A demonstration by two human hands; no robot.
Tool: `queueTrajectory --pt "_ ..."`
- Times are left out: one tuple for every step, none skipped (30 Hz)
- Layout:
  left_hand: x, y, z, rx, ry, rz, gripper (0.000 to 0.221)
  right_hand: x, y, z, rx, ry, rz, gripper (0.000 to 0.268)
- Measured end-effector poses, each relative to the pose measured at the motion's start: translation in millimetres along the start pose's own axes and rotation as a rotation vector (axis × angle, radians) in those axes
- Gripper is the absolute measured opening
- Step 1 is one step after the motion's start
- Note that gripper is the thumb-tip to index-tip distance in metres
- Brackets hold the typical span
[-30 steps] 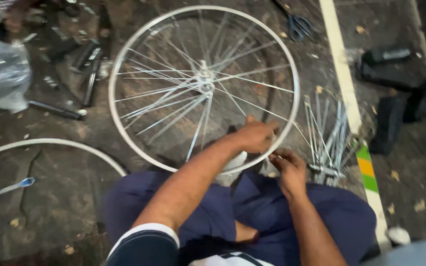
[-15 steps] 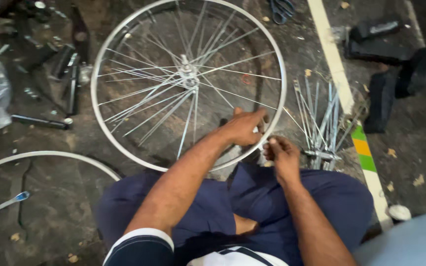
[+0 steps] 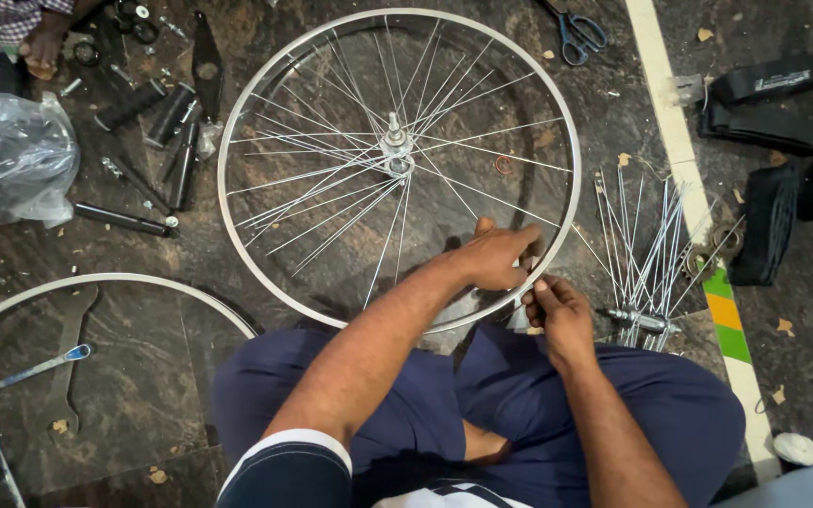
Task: The person threads spokes into a bicycle wheel hub and attaches them to the rim while sitting on the floor.
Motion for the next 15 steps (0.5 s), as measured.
queueTrajectory --pt "1.2 -1.6 -0.2 -0.012 0.024 0.001 0.031 0.0 0.5 -0.5 -0.001 -0.001 0.001 0.022" --pt "1.6 -2.3 0.4 -0.023 0.049 0.001 0.033 -0.4 1.2 -1.0 0.001 0.004 -0.001 0.022" --pt "0.9 -2.4 1.4 -0.023 0.049 0.001 0.033 -0.7 0.8 -2.2 0.004 0.01 -0.005 0.022" --pt "-1.2 -1.8 1.5 -0.001 -0.005 -0.008 0.029 -0.7 0.3 -2.9 0.004 0.01 -0.005 0.022" --pt "-3.0 -0.4 0.9 0.021 -0.058 -0.019 0.025 -0.9 0.5 -2.9 0.011 0.008 -0.006 0.022" --pt "-1.8 -0.2 0.2 0.022 -0.057 -0.021 0.025 -0.7 0.6 -2.9 0.018 0.005 -0.007 0.023" --pt "2.1 -0.5 0.8 -0.008 0.014 -0.003 0.03 -0.4 0.4 -1.9 0.017 0.003 -0.006 0.023" --pt "4.9 -0.5 2.5 -0.038 0.085 0.014 0.036 0.0 -0.2 -2.2 0.027 0.0 -0.003 0.023" --pt "4.1 -0.5 3.8 -0.037 0.083 0.013 0.036 -0.4 -1.1 -2.7 0.039 -0.003 -0.002 0.023" --pt "0.6 -0.7 2.9 0.006 -0.002 -0.006 0.032 -1.0 -1.4 -2.2 0.039 -0.005 -0.003 0.023" --pt "-1.9 -0.4 1.2 0.049 -0.085 -0.024 0.029 0.1 -1.2 -1.3 0.031 0.008 0.005 0.023" --pt "-0.6 0.0 0.5 0.05 -0.085 -0.024 0.029 1.4 -1.1 -0.5 0.023 0.021 0.013 0.023" --pt "1.9 0.4 0.6 0.023 0.0 -0.023 0.035 1.8 -1.0 0.1 0.022 0.019 0.012 0.023" --pt "3.2 0.8 1.3 -0.004 0.086 -0.022 0.041 2.2 -0.6 0.2 0.025 0.009 0.006 0.023" --pt "2.3 0.0 1.7 -0.003 0.08 -0.021 0.041 0.9 -2.3 -0.5 0.032 -0.003 -0.003 0.023"
Point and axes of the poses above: each hand's wrist, its own y-axis away from the middle knuckle, its own x-axis out of the back of the hand, z = x × y, the point moved 8 cm from there along -y, towards the middle knuckle, and after that the axes turned 2 degrees about -y, right-handed, at the moved point
